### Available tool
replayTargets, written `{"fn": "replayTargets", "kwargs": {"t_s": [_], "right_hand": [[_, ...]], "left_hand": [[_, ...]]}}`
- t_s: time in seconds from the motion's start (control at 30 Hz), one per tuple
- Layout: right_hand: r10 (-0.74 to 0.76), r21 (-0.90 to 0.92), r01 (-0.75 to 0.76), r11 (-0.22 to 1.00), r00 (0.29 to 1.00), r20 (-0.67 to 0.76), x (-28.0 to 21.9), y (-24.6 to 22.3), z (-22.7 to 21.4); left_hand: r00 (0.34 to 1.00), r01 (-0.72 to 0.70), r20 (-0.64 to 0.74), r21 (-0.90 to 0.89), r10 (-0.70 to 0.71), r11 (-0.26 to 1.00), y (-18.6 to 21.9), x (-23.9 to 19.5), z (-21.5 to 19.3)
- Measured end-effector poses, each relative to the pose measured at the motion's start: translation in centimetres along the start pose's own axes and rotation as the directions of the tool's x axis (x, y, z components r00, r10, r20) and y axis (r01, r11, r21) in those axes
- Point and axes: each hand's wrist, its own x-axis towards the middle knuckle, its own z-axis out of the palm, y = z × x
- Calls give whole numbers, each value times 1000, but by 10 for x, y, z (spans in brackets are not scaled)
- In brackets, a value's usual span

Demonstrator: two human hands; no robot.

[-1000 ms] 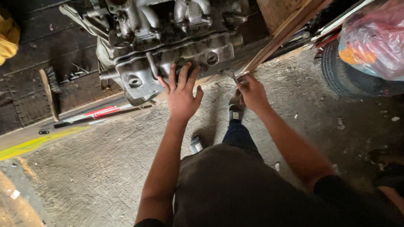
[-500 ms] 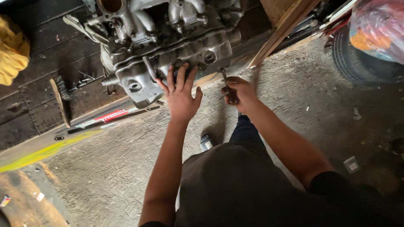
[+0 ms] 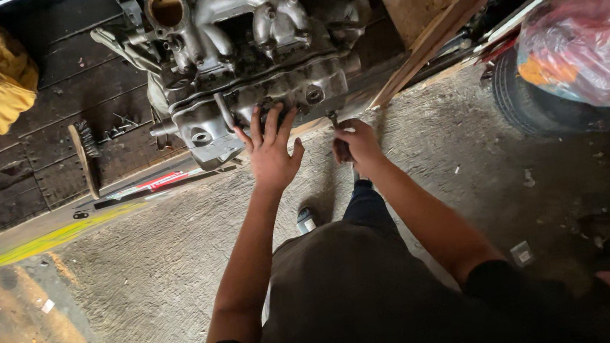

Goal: The person uses a wrench to loosen and remove bolts from a car engine block resting on a wooden workbench. After removing the bolts, the person lifts and removes a metal engine cover from the block.

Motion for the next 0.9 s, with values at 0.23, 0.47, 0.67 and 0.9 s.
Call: {"fn": "replayTargets", "kwargs": {"t_s": [0.23,0.47,0.67,0.9], "right_hand": [[-357,-903,393,-171,830,429,-2,-50,-13],[-238,-802,390,-452,814,530,-2,-79,-24],[-146,-818,138,558,987,67,-3,-35,-37],[264,131,-259,957,964,-28,12,11,-32]], "left_hand": [[1000,-15,15,14,15,1000,-3,1,1],[1000,-2,28,-13,3,1000,0,-1,-2],[1000,0,27,11,-1,1000,0,0,-3],[1000,-1,-2,-9,1,1000,0,-1,-1]]}}
